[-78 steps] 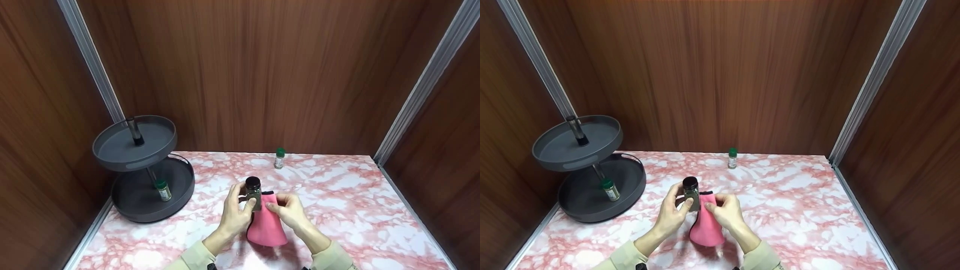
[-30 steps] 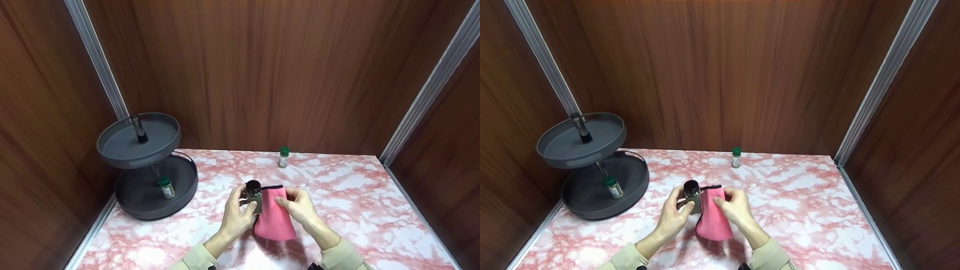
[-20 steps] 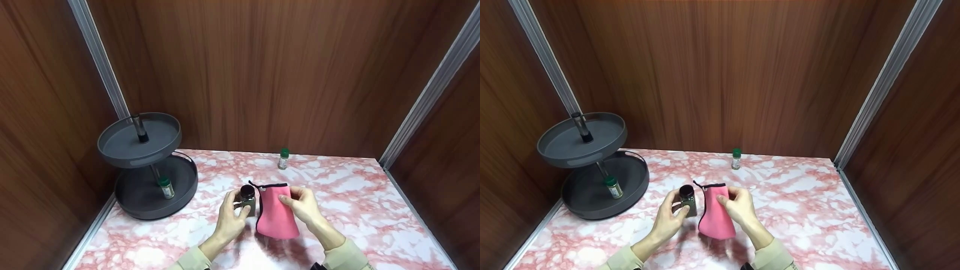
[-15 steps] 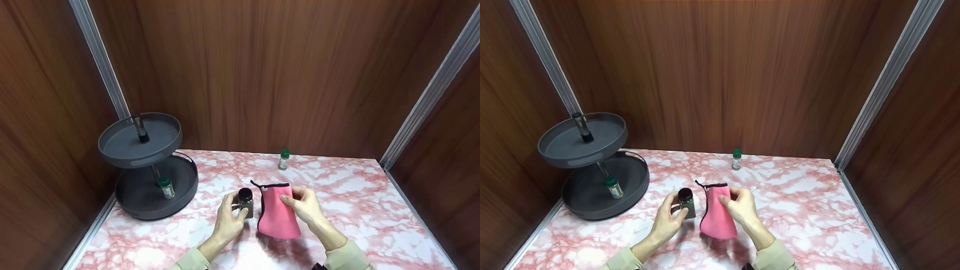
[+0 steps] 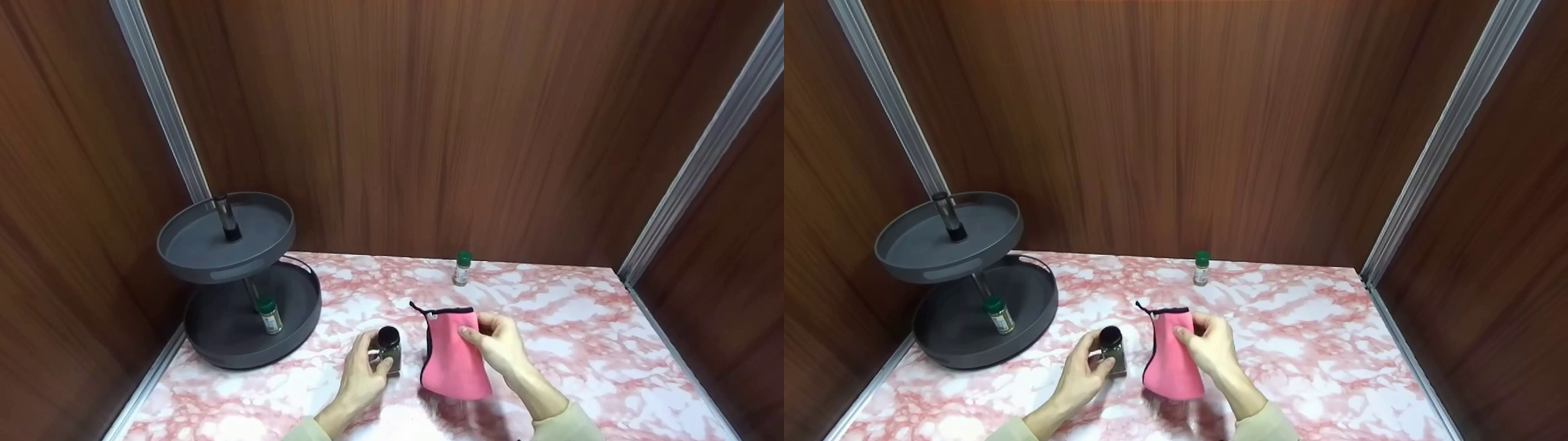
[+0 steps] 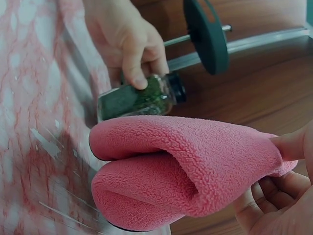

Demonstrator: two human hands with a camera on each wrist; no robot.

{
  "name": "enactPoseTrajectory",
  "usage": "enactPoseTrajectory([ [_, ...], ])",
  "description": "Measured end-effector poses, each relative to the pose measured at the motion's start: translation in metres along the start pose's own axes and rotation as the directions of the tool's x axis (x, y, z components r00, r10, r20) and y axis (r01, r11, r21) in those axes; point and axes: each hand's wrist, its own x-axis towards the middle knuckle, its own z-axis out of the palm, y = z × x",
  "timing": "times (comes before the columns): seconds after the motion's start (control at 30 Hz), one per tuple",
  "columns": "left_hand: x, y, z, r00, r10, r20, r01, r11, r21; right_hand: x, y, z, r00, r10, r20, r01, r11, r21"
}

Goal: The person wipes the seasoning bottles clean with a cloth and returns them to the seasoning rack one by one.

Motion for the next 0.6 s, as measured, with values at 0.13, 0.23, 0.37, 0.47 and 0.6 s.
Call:
enactPoseTrajectory([
  [0.13,-0.0031,-0.0051,-0.0009,1.0,0.014,-0.004,-0.014,0.999,0.037,-0.0013,0.0019,0.0004,1.0,-0.008,0.01,0.008,1.0,-0.006],
  [0.23,-0.0037,-0.0072,-0.0017,1.0,0.012,0.007,-0.012,0.999,0.043,-0.0016,0.0036,0.0006,1.0,-0.01,0.008,0.01,1.0,-0.01],
  [0.37,-0.0034,-0.0088,-0.0029,0.999,0.009,0.032,-0.01,0.999,0.049,-0.0021,0.0051,0.0005,1.0,0.004,-0.002,-0.004,1.0,-0.01],
  [0.47,-0.003,-0.0097,-0.0026,0.999,0.019,0.027,-0.021,0.998,0.061,-0.002,0.0056,0.0007,1.0,0.007,-0.003,-0.007,1.0,-0.012],
  [0.6,-0.0029,-0.0097,0.0005,1.0,0.009,-0.019,-0.008,0.997,0.083,-0.0016,0.0051,0.0003,1.0,0.005,0.0,-0.005,1.0,-0.012],
])
